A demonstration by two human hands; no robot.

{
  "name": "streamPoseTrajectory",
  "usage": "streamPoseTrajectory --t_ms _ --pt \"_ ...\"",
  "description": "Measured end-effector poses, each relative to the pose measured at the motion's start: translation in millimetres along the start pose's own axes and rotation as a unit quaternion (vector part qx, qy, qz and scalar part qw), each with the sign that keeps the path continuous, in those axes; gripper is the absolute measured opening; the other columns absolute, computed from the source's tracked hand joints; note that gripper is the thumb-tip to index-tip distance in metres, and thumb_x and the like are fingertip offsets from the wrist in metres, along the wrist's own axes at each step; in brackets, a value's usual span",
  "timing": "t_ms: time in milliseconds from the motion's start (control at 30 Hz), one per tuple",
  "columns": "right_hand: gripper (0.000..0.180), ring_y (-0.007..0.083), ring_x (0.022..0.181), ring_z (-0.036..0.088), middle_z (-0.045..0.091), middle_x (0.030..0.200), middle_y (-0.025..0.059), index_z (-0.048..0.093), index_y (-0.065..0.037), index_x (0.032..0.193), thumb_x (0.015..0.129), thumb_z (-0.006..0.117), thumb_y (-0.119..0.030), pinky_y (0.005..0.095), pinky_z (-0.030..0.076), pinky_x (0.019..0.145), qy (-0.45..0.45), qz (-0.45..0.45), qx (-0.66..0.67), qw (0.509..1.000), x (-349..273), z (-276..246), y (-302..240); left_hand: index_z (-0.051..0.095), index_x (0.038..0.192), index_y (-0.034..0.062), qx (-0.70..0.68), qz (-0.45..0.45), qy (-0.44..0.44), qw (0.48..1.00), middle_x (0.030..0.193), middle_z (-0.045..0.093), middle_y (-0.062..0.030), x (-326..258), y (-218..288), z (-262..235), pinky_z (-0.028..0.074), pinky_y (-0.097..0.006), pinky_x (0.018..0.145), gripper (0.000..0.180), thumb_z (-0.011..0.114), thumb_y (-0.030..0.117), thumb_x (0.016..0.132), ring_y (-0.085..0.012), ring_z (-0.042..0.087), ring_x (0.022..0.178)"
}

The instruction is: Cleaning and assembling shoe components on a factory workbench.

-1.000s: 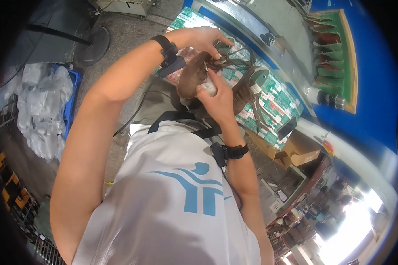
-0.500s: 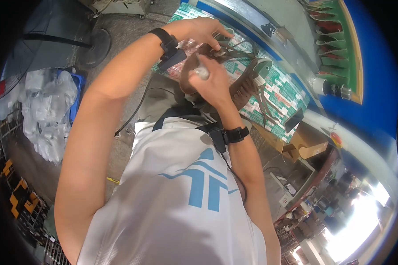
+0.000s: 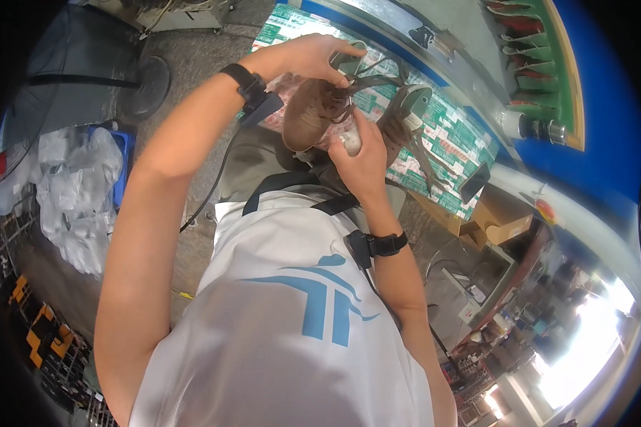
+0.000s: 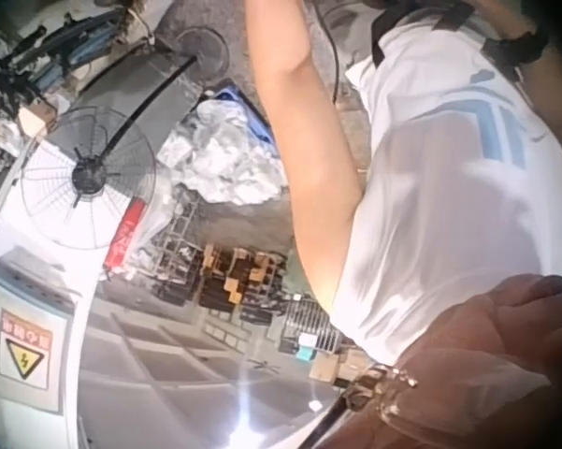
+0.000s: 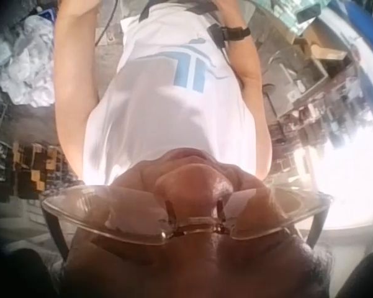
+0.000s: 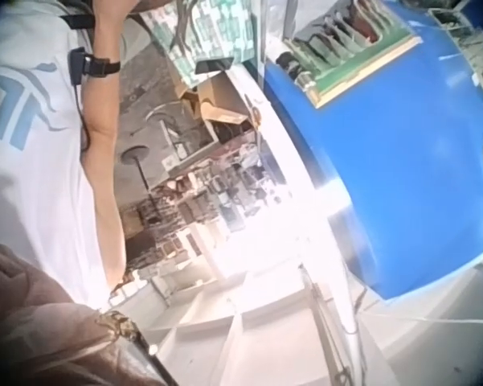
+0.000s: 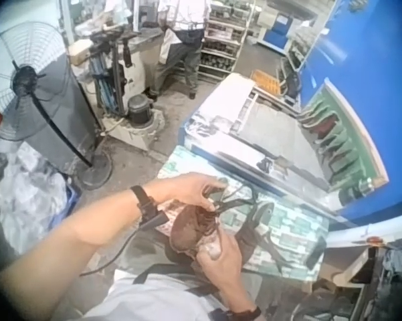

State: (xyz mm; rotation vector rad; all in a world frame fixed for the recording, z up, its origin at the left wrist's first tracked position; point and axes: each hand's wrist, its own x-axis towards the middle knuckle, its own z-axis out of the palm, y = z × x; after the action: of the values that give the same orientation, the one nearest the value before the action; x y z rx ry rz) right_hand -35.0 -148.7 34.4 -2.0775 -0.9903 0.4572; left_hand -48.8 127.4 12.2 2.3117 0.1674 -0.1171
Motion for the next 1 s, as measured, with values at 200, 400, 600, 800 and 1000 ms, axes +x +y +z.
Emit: streamPoseTrajectory --t_ms 200,400,600,800,1000 --pt "0.080 0.0437 0.123 0.063 0.066 0.130 0.0258 0.057 0.009 0.145 0.080 0.083 -0.031 0.0499 0.049 0.107 -0.006 -0.032 -0.041 0.999 5.9 -3.4 2.6 0.059 0.159 0.0341 -0.005 0.004 0.047 0.999 0.168 0.048 -0.0216 0.8 -3.3 9.1 0.054 -0.043 0.113 0.078 0.089 0.029 0.088 -0.0383 0.055 0.149" --pt "0.082 0.0417 0.106 0.063 0.064 0.111 0.0207 0.057 0.008 0.144 0.078 0.085 -0.033 0.0525 0.049 0.093 -0.078 -0.085 -0.162 0.980 -46.5 -36.5 -28.4 0.058 0.160 0.0342 -0.028 -0.037 0.040 0.998 0.169 0.048 -0.0185 -7.4 8.6 2.6 0.061 -0.042 0.104 0.076 0.087 0.030 0.090 -0.0357 0.058 0.147" --pt "0.079 0.0413 0.111 0.063 0.064 0.113 0.0219 0.057 0.006 0.147 0.080 0.083 -0.027 0.0496 0.050 0.099 -0.092 0.012 -0.021 0.995 -70.1 -31.1 -8.9 0.056 0.161 0.0336 -0.034 -0.023 0.025 0.999 0.170 0.046 -0.0192 -3.9 1.1 3.4 0.056 -0.044 0.113 0.077 0.086 0.031 0.090 -0.0384 0.052 0.151" --pt "0.079 0.0436 0.121 0.062 0.066 0.126 0.0236 0.056 0.006 0.148 0.081 0.083 -0.026 0.0498 0.048 0.106 -0.014 -0.032 -0.010 0.999 -4.0 -13.4 11.6 0.052 0.164 0.0335 -0.050 -0.055 0.009 0.997 0.173 0.040 -0.0205 -5.7 14.6 3.4 0.051 -0.047 0.119 0.080 0.086 0.033 0.091 -0.0412 0.050 0.153" --pt "0.078 0.0443 0.118 0.064 0.066 0.127 0.0269 0.058 0.008 0.145 0.082 0.083 -0.030 0.0515 0.048 0.107 -0.001 -0.052 -0.008 0.999 -5.1 -2.1 23.0 0.054 0.163 0.0315 -0.084 -0.036 0.045 0.995 0.172 0.043 -0.0215 -9.5 13.9 13.6 0.049 -0.049 0.120 0.078 0.087 0.034 0.092 -0.0405 0.048 0.154"
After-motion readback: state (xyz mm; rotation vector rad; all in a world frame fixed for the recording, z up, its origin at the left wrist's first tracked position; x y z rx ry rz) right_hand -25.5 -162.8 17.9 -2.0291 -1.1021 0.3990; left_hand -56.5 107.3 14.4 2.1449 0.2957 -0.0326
